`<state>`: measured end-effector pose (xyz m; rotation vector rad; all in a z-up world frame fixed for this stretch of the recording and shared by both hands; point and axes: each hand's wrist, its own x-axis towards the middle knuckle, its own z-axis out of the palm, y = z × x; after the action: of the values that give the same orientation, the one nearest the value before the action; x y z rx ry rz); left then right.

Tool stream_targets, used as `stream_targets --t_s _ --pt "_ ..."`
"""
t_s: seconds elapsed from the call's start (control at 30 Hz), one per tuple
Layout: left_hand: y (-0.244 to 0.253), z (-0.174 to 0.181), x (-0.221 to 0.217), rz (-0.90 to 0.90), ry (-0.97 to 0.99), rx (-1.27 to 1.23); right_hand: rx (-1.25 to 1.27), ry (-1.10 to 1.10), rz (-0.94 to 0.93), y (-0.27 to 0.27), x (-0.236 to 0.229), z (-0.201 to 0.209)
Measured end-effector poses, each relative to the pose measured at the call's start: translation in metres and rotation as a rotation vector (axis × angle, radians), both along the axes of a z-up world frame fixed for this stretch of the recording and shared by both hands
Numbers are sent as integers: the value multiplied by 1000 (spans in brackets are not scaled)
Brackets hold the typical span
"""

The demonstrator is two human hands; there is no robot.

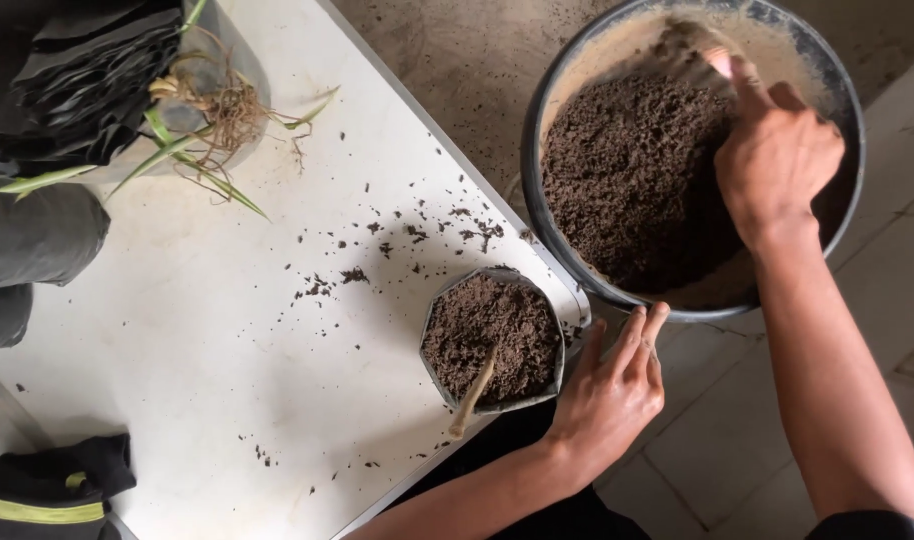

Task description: Filling small plastic pots with soil using a scoop and planting plant cuttings into the pots.

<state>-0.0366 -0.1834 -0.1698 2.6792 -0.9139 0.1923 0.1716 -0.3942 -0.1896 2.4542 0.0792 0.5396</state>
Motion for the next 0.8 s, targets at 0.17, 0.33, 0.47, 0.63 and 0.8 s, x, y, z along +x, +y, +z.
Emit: stream_targets --t_s 0.17,0.33,0.47,0.63,0.8 --pt "0 1 -2 26 -42 -63 123 482 -279 -10 14 -28" --pt "1 0 0 25 -17 -28 77 197 -148 1 -6 0" --pt "1 -1 -3 29 -35 -106 95 138 -288 -18 -7 -20" --pt "-1 0 0 -23 69 -25 252 379 -369 4 -12 1" --pt "0 -2 -2 -9 49 -7 70 -49 -124 -14 -12 -20"
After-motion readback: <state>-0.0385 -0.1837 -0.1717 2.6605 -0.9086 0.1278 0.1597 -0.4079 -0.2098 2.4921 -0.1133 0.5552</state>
